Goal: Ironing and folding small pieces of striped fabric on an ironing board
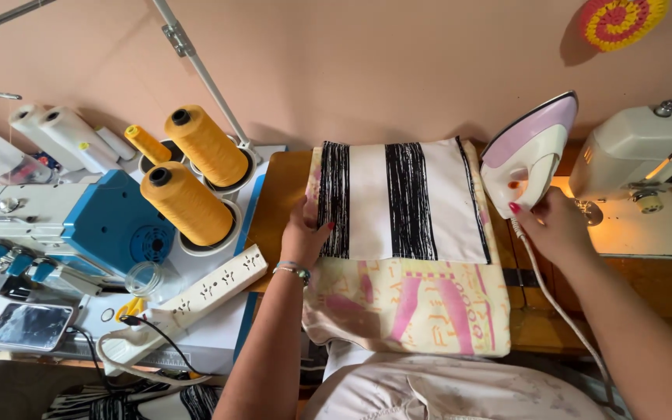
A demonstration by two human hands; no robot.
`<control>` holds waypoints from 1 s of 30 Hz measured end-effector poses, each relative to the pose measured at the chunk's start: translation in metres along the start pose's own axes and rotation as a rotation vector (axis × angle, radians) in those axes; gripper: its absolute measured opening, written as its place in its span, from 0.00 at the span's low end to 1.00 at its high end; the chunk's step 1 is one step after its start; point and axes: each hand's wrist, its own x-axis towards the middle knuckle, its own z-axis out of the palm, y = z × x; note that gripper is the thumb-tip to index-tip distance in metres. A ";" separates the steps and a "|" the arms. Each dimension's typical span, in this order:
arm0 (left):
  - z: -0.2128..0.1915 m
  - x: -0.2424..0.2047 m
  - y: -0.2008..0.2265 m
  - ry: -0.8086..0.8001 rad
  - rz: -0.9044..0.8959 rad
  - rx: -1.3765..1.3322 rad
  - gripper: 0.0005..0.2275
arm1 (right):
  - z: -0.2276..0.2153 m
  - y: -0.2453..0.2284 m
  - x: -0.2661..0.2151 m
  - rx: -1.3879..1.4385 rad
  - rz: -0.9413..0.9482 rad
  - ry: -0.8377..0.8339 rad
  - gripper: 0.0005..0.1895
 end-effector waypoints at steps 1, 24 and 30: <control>0.000 0.001 -0.001 0.003 0.005 -0.001 0.39 | 0.003 -0.010 0.001 0.001 -0.003 0.005 0.23; 0.031 0.024 -0.063 0.191 0.451 -0.152 0.19 | 0.061 -0.181 0.127 -0.828 -0.432 -0.390 0.45; 0.022 0.014 -0.047 0.190 0.486 -0.136 0.19 | 0.037 -0.185 0.098 -0.844 -0.460 -0.617 0.40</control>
